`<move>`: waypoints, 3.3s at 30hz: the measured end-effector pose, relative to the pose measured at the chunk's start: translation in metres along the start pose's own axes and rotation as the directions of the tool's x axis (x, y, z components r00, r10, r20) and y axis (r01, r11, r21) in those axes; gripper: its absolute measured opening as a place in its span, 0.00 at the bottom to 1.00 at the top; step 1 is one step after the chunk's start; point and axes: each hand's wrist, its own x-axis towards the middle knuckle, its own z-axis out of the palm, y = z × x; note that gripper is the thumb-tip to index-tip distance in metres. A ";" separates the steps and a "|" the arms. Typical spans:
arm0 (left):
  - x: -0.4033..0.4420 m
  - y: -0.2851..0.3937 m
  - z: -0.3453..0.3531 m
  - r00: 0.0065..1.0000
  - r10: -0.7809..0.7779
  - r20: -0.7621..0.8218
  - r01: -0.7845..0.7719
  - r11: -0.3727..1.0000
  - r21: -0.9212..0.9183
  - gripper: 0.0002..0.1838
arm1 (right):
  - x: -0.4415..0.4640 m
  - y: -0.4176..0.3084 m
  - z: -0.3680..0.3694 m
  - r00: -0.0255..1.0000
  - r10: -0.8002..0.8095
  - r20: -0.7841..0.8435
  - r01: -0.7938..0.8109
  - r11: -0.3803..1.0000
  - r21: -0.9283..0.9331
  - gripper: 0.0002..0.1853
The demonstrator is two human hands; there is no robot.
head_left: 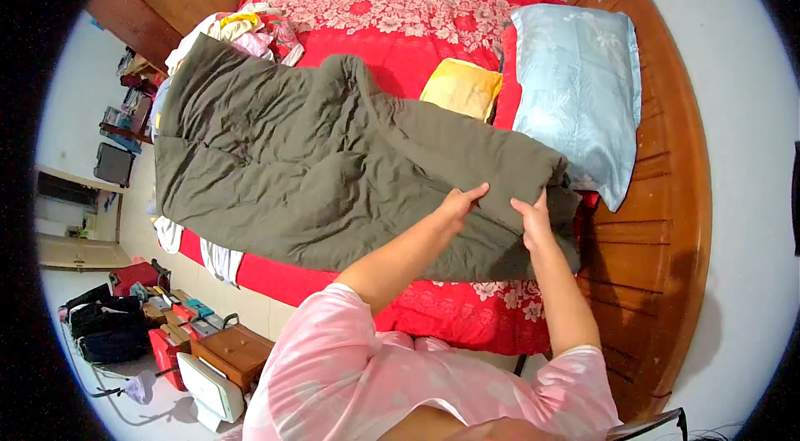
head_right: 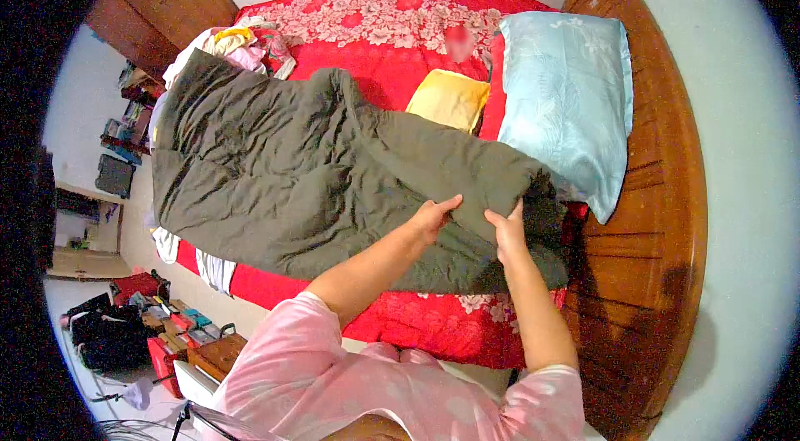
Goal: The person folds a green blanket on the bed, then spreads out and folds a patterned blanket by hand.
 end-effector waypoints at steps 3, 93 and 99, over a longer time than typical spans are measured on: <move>0.037 0.014 -0.042 0.994 0.031 -0.104 -0.051 0.979 -0.197 0.24 | -0.015 -0.009 -0.033 0.997 -0.038 0.066 0.040 0.999 -0.035 0.41; -0.401 0.066 -0.707 0.809 0.444 -0.386 0.138 0.495 0.858 0.29 | -0.052 0.315 0.443 0.954 -0.177 0.242 0.274 0.189 -0.943 0.40; -0.377 0.085 -0.726 0.789 0.411 -0.456 0.141 0.602 0.786 0.28 | 0.043 0.304 0.489 0.982 -0.136 0.128 0.157 0.236 -0.959 0.45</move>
